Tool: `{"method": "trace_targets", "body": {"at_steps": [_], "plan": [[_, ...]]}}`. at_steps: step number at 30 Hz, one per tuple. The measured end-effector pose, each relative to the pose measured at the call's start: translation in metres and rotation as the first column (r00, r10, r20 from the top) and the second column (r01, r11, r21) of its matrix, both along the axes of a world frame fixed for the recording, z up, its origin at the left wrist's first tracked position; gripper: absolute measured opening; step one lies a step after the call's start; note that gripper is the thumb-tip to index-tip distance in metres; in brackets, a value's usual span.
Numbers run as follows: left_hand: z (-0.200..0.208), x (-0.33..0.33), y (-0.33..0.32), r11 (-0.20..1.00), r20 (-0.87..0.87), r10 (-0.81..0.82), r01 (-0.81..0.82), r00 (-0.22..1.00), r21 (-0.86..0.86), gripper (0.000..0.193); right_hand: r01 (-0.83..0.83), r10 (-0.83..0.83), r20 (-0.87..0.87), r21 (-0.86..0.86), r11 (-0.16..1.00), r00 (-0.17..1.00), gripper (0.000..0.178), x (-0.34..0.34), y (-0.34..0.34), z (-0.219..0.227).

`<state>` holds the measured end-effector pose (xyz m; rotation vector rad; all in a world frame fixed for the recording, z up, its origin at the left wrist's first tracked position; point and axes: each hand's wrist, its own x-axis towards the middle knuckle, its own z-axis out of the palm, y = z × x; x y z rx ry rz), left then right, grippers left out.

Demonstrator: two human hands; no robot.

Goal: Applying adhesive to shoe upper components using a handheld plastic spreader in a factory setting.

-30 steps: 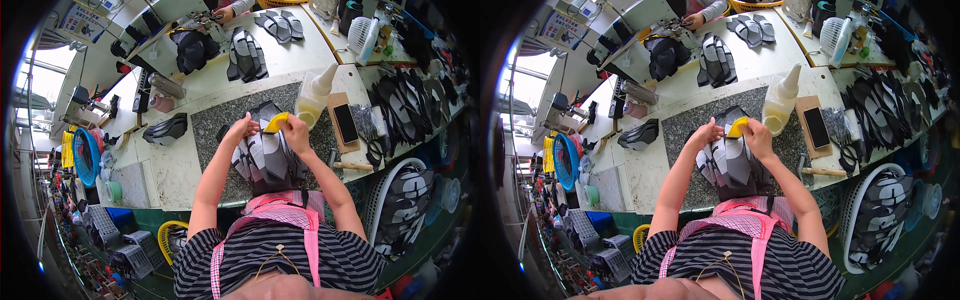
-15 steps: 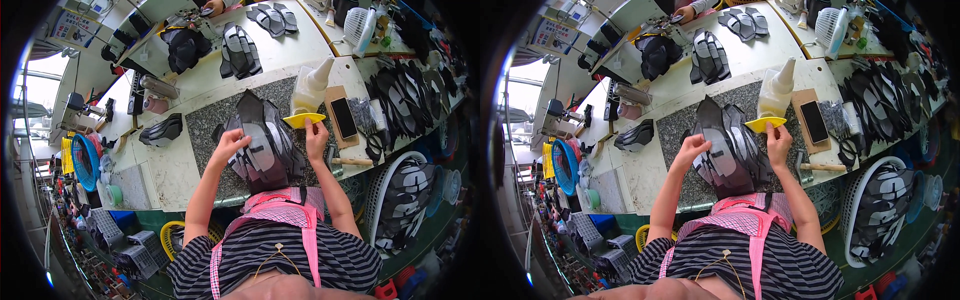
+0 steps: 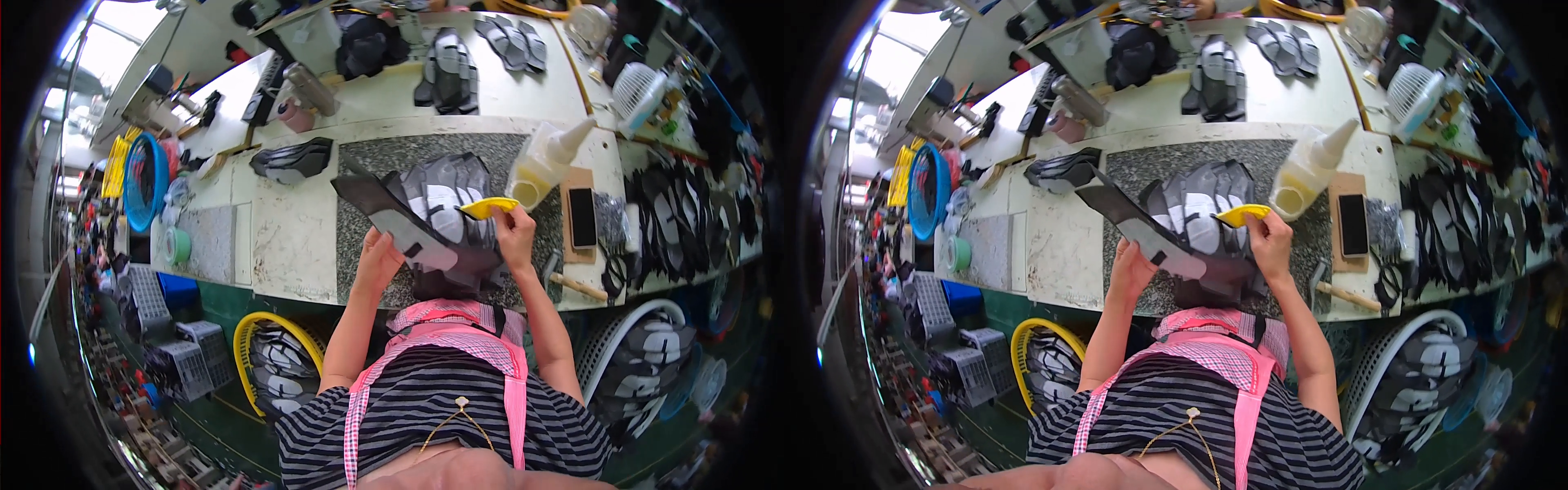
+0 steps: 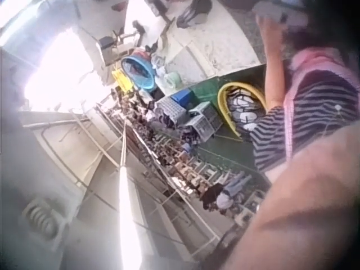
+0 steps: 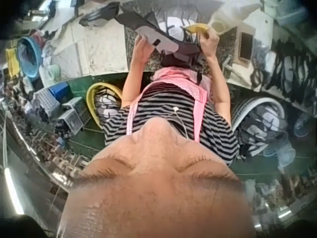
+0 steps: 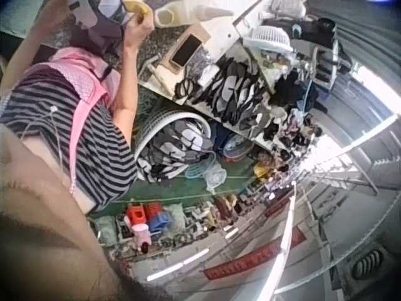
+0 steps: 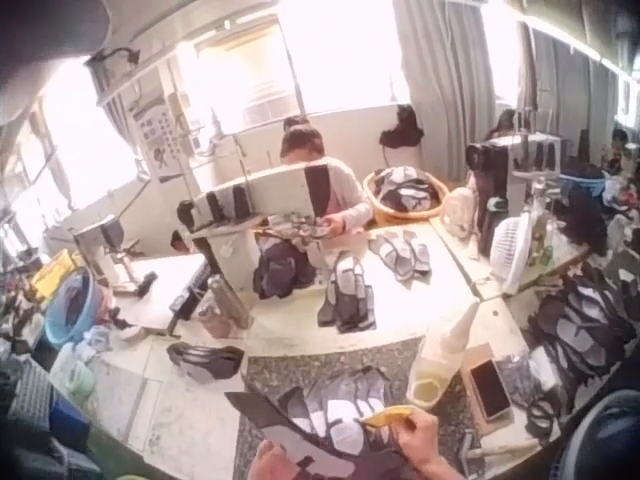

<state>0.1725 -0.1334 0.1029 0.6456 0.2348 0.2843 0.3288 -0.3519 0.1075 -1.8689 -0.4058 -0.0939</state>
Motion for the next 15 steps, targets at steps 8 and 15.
{"method": "trace_targets", "body": {"at_steps": [8,15], "plan": [[-0.023,-0.048,0.116,0.909,-0.146,0.364,-0.385,0.920,-0.157,0.020,0.291,-0.265,-0.178,0.143,0.946,0.948,0.018,-0.002,-0.039,-0.023],[-0.087,-0.047,0.258,0.839,-0.171,0.534,-0.543,0.828,-0.009,0.037,0.469,-0.432,-0.186,0.267,0.842,0.882,0.022,0.025,-0.087,-0.034]]}}
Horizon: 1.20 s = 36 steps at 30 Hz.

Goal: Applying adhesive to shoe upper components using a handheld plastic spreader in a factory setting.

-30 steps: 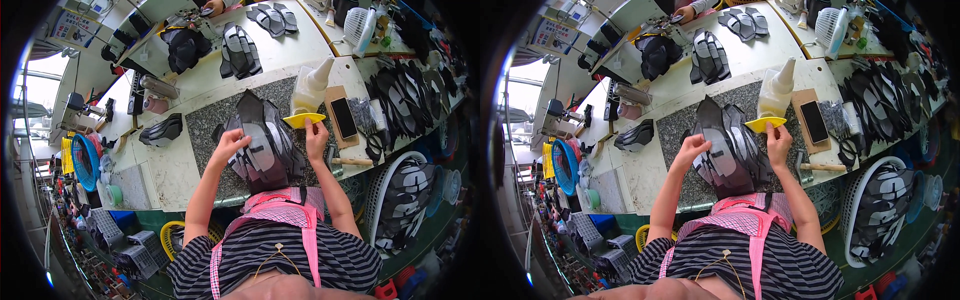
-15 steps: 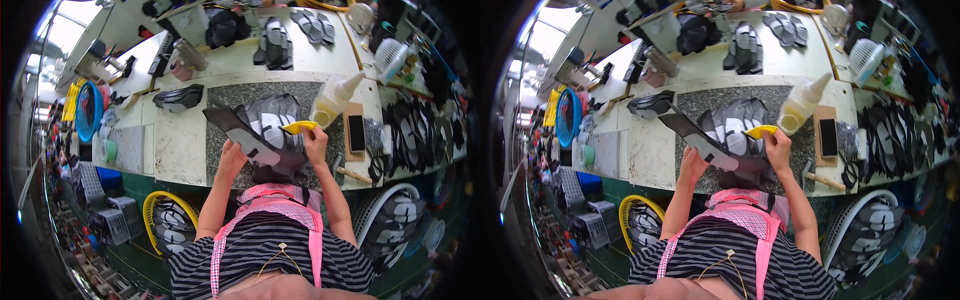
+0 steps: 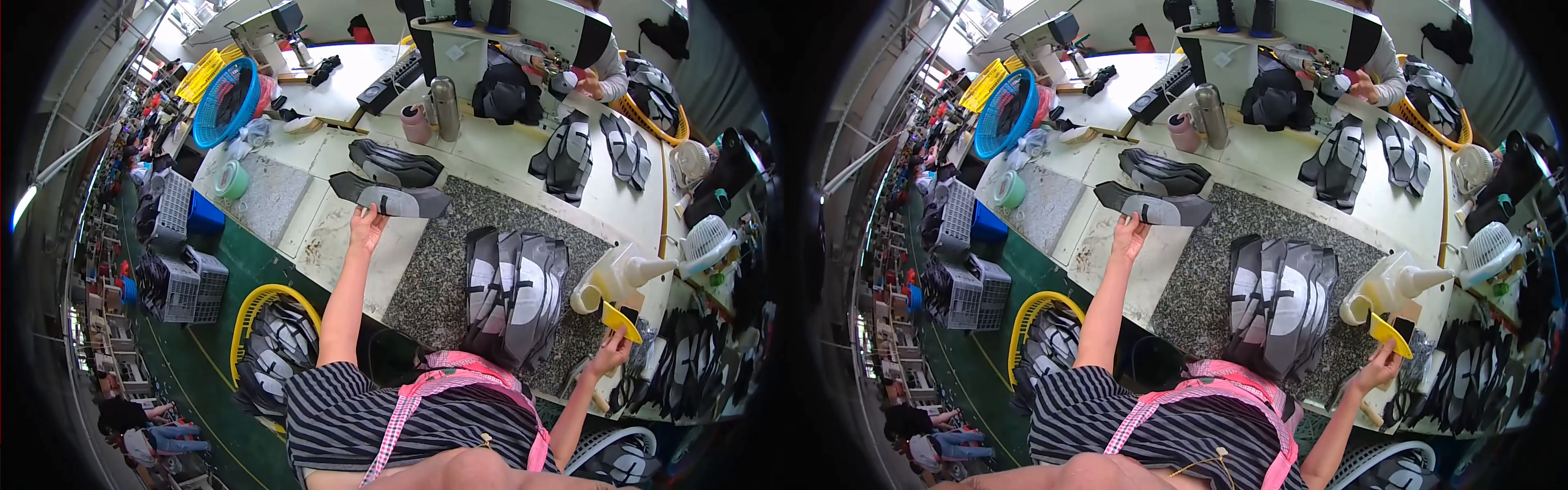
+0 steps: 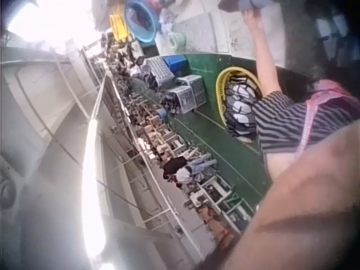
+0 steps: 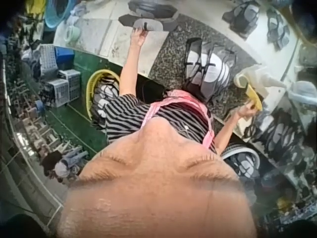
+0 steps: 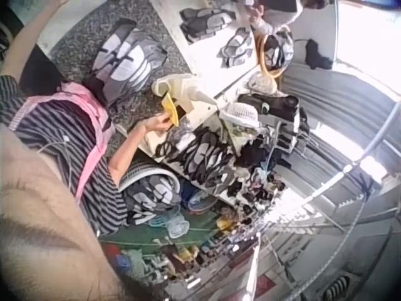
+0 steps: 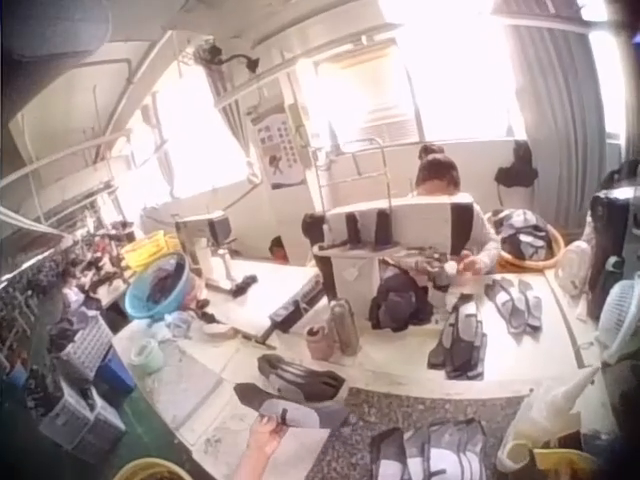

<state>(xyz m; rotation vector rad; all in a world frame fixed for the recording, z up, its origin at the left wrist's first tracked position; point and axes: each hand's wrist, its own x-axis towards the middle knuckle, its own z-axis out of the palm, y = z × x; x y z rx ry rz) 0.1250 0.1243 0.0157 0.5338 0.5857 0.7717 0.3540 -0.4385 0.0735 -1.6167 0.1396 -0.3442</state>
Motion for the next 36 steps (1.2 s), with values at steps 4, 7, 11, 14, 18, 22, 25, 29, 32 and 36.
{"method": "trace_targets", "body": {"at_steps": [4,7,11,14,18,22,25,29,32,36], "plan": [[-0.041,0.019,0.062,0.996,-0.142,0.077,-0.071,0.987,0.047,0.039,0.076,-0.078,-0.016,-0.092,0.993,0.997,0.024,0.003,-0.024,-0.015],[-0.074,0.027,0.096,0.994,-0.198,0.090,-0.078,0.976,0.072,0.042,0.112,-0.121,-0.044,-0.160,0.981,0.992,0.027,-0.005,-0.030,-0.012],[-0.104,0.049,0.125,0.974,-0.458,0.225,-0.201,0.860,0.101,0.051,0.138,-0.155,-0.060,-0.231,0.963,0.986,0.025,-0.015,-0.051,-0.030],[-0.125,0.064,0.145,0.956,-0.543,0.293,-0.261,0.787,0.137,0.053,0.170,-0.200,-0.100,-0.249,0.953,0.975,0.026,-0.017,-0.045,-0.031],[-0.122,0.030,0.195,0.926,-0.633,0.369,-0.329,0.680,0.187,0.063,0.085,-0.135,-0.150,-0.301,0.950,0.979,0.028,-0.005,-0.011,-0.020],[-0.087,0.058,0.146,0.874,-0.849,0.482,-0.054,0.219,0.482,0.076,0.060,-0.064,0.010,-0.527,0.848,0.998,0.017,0.012,0.014,-0.017],[-0.045,0.097,0.060,0.568,-0.592,0.577,0.244,0.563,0.786,0.073,-0.029,0.175,0.135,-0.706,0.708,0.975,0.018,0.024,0.036,-0.008],[0.051,0.145,-0.143,0.472,-0.691,-0.181,0.679,0.699,0.563,0.048,0.045,-0.132,-0.106,-0.586,0.809,0.986,0.022,0.025,0.014,-0.036],[0.055,0.140,-0.225,0.326,-0.793,-0.292,0.835,0.535,0.444,0.061,0.018,-0.082,-0.168,-0.353,0.935,0.982,0.025,0.025,0.009,-0.064],[0.036,0.138,-0.256,0.307,-0.861,-0.254,0.881,0.440,0.360,0.079,-0.251,0.249,-0.175,0.013,0.968,0.952,0.020,0.019,0.071,-0.024]]}}
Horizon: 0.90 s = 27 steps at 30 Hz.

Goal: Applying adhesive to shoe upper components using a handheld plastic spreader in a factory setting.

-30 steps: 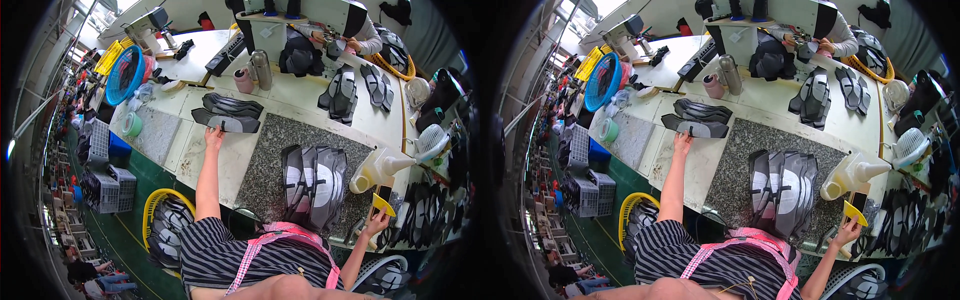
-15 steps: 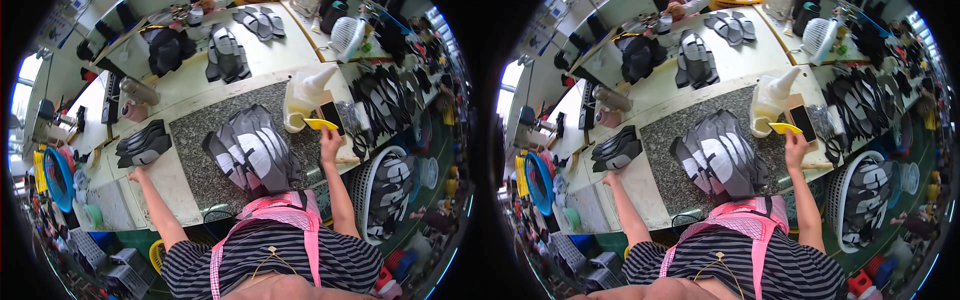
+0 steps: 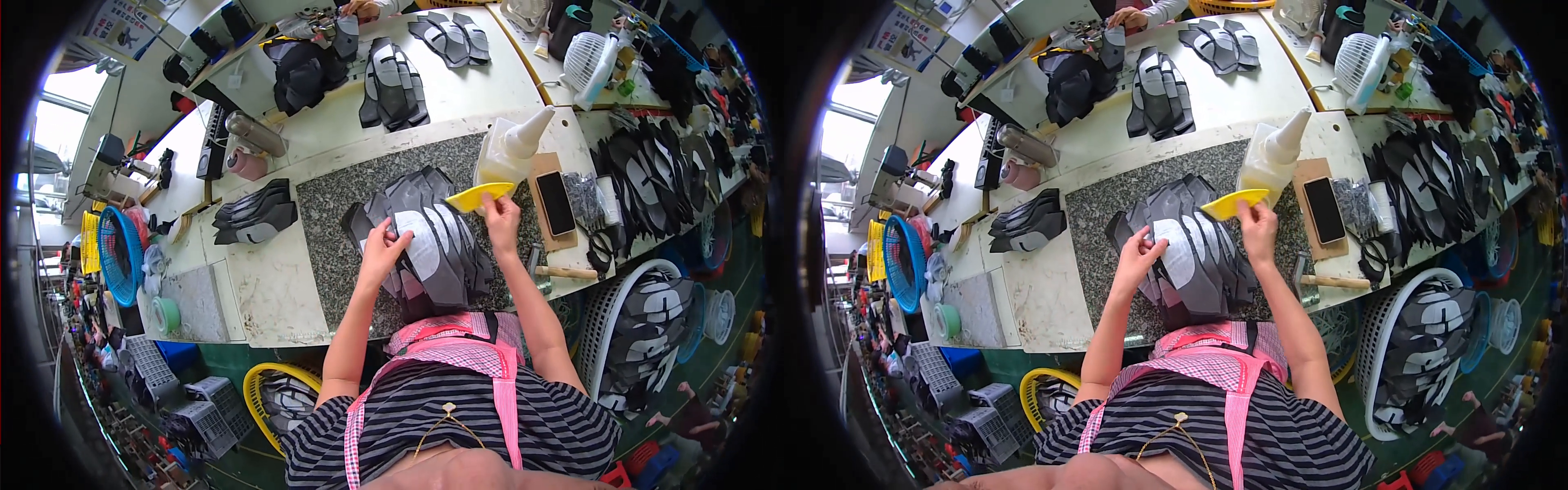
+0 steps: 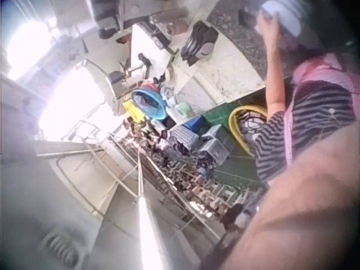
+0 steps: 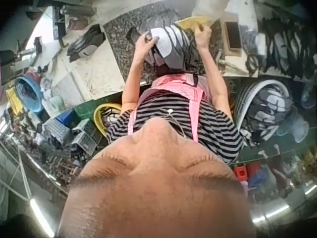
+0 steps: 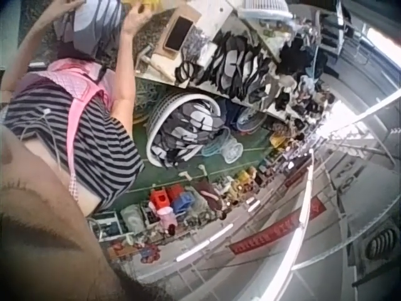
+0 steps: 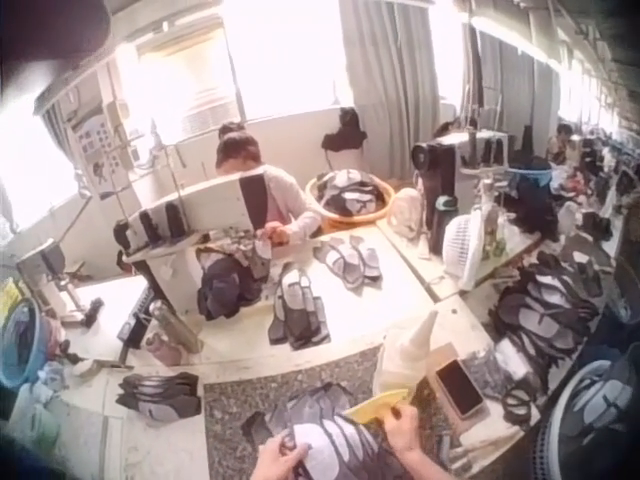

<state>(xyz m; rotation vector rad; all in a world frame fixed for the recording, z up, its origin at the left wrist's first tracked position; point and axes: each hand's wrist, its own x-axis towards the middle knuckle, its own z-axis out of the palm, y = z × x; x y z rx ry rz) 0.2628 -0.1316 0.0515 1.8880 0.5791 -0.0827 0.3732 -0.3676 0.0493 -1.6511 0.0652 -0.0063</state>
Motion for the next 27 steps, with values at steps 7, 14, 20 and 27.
{"method": "trace_targets", "body": {"at_steps": [7,14,20,27], "plan": [[0.013,0.002,-0.009,0.956,-0.051,0.086,-0.097,0.995,-0.278,0.073,-0.193,0.277,0.115,-0.473,0.860,0.954,0.023,0.043,0.064,-0.018],[0.015,-0.002,-0.006,0.968,-0.073,0.104,-0.118,0.992,-0.221,0.067,-0.341,0.345,-0.031,-0.258,0.904,0.938,0.018,0.061,0.042,-0.003],[0.005,0.000,-0.005,0.960,-0.056,0.091,-0.103,0.994,-0.262,0.065,-0.376,0.391,0.005,-0.265,0.888,0.920,0.020,0.059,0.070,-0.018],[0.009,-0.001,-0.008,0.928,-0.101,0.142,-0.168,0.985,-0.332,0.062,-0.464,0.463,-0.036,-0.083,0.882,0.886,0.015,0.026,0.014,0.025]]}}
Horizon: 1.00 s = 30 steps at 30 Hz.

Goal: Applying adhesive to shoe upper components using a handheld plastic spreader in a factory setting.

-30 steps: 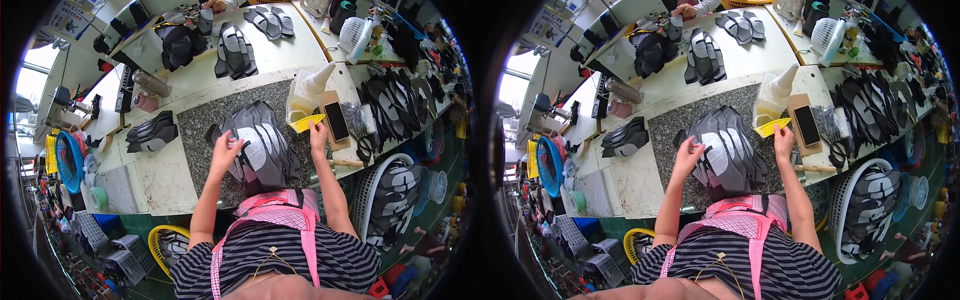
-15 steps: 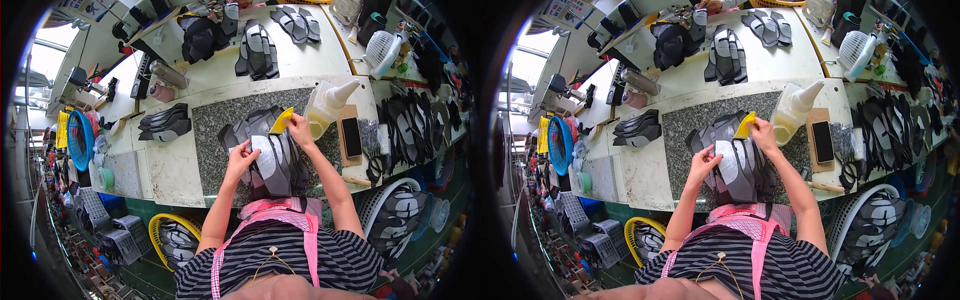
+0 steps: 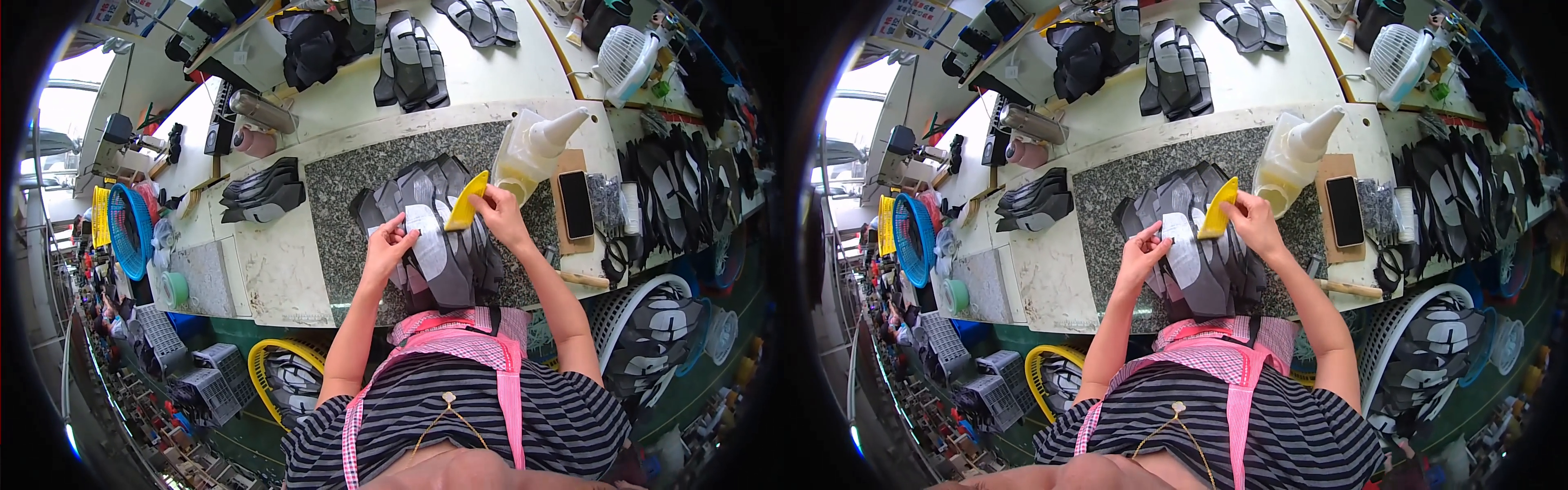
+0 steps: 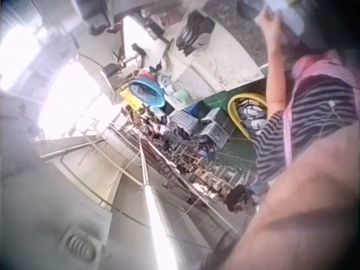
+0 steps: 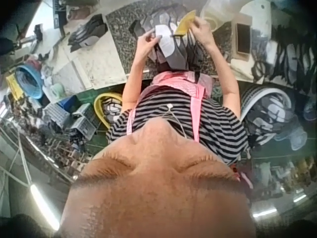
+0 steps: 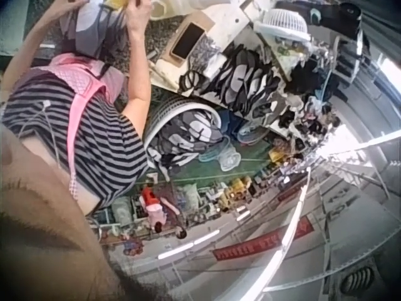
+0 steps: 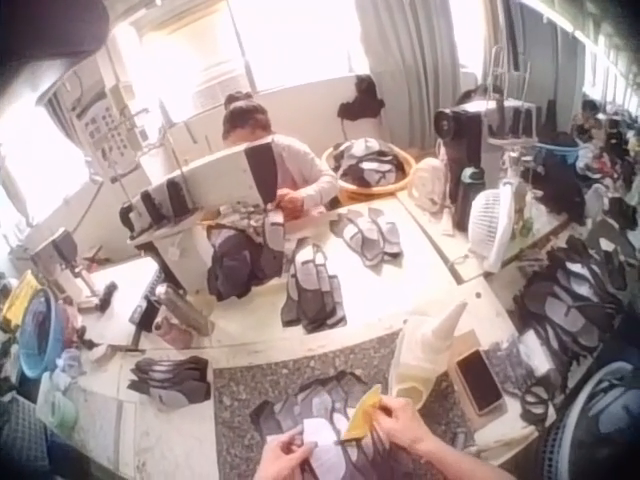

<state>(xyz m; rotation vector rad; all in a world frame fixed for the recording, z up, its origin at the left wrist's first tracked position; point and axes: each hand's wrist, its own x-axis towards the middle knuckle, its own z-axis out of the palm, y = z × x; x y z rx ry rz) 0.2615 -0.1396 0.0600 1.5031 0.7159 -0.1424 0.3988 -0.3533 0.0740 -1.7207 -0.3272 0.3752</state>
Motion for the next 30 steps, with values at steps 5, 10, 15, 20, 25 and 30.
{"method": "trace_targets", "body": {"at_steps": [5,10,15,20,25,30], "plan": [[0.007,0.007,0.007,0.996,0.002,-0.085,0.085,0.996,-0.027,0.064,0.003,-0.017,0.410,0.034,0.999,0.912,0.012,-0.040,-0.008,0.002],[0.021,0.010,0.006,0.995,-0.017,-0.090,0.089,0.996,-0.051,0.063,-0.120,0.133,0.522,-0.058,0.991,0.843,0.012,-0.072,-0.081,0.004],[0.029,0.022,0.010,0.970,-0.159,-0.235,0.242,0.959,0.025,0.040,0.501,-0.352,0.593,-0.102,0.859,0.724,0.009,-0.026,-0.087,-0.019],[0.041,0.028,-0.002,0.952,0.044,-0.255,0.242,0.966,0.188,0.030,0.481,-0.320,0.624,-0.103,0.871,0.713,0.012,-0.010,-0.083,-0.039],[0.036,0.018,-0.010,0.991,0.197,-0.135,0.137,0.971,0.001,0.031,0.604,-0.604,0.076,0.022,0.796,0.793,0.020,-0.024,-0.086,-0.065],[0.010,0.014,-0.001,0.984,0.251,-0.077,0.114,0.965,-0.134,0.027,0.212,-0.218,0.012,0.185,0.960,0.976,0.015,-0.065,-0.016,-0.031]]}}
